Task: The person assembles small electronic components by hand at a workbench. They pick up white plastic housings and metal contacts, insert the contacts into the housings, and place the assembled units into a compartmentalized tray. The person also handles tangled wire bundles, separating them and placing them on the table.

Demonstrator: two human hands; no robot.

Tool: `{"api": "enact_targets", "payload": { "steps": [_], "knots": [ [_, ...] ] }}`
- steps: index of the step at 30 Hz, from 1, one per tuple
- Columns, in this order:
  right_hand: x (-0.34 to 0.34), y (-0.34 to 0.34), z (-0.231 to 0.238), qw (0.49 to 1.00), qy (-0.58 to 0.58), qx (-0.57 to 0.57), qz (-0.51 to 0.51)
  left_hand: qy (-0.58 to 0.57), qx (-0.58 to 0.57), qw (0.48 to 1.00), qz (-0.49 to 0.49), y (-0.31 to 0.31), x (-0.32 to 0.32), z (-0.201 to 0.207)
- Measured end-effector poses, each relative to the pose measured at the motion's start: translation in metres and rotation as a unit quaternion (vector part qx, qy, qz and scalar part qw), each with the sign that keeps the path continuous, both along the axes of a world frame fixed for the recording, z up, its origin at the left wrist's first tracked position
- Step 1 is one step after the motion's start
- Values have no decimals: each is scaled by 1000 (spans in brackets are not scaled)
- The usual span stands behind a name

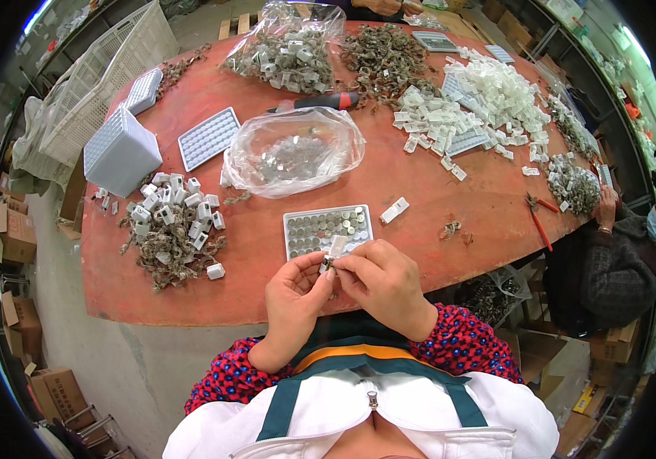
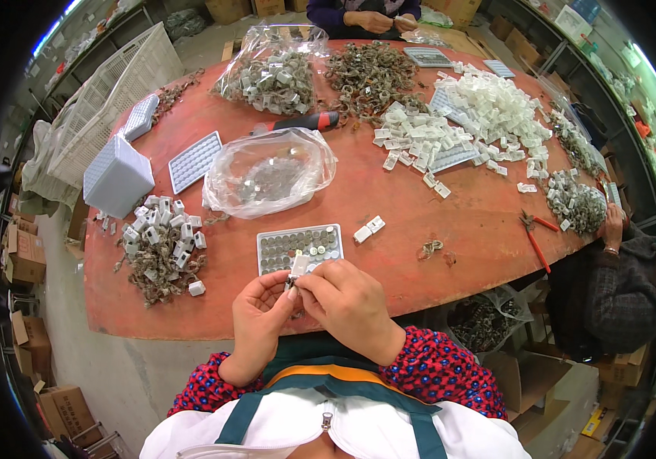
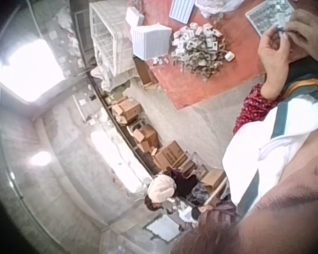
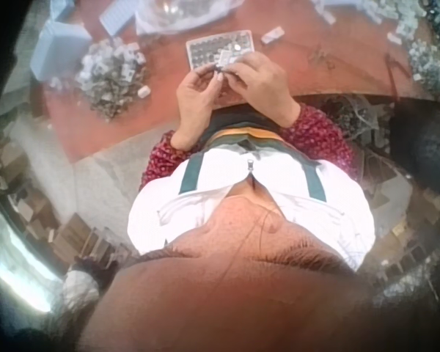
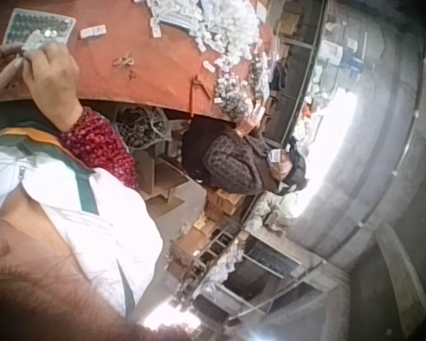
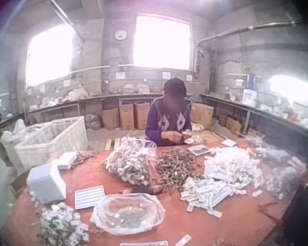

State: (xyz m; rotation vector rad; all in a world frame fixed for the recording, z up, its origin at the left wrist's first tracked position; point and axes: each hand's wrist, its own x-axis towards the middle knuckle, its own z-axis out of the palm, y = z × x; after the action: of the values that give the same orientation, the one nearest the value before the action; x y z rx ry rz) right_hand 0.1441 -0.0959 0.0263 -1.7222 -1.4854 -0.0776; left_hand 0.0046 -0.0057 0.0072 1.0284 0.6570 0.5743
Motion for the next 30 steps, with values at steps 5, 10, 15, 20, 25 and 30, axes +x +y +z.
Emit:
{"api": "enact_targets", "payload": {
  "steps": [5, 10, 15, 20, 25, 30],
  "knots": [
    [1, -4, -3, 993, 97, -52, 41, 25, 2, 1000, -2, 3, -3, -3],
    [17, -5, -3, 912, 365, -148, 117, 45, -20, 999, -5, 5, -7, -2],
    [34, 10, -9, 994, 62, -80, -39, 64, -14, 998, 8, 6, -5, -2],
    [49, 20, -18, 992, -40, -109, -57, 74, -16, 997, 3, 5, -5, 1],
    [45, 17, -6, 995, -5, -93, -28, 66, -21, 998, 7, 5, -3, 0],
    [7, 1, 5, 997, 68, -17, -13, 28, -11, 999, 13, 2, 3, -4]
  ]
}}
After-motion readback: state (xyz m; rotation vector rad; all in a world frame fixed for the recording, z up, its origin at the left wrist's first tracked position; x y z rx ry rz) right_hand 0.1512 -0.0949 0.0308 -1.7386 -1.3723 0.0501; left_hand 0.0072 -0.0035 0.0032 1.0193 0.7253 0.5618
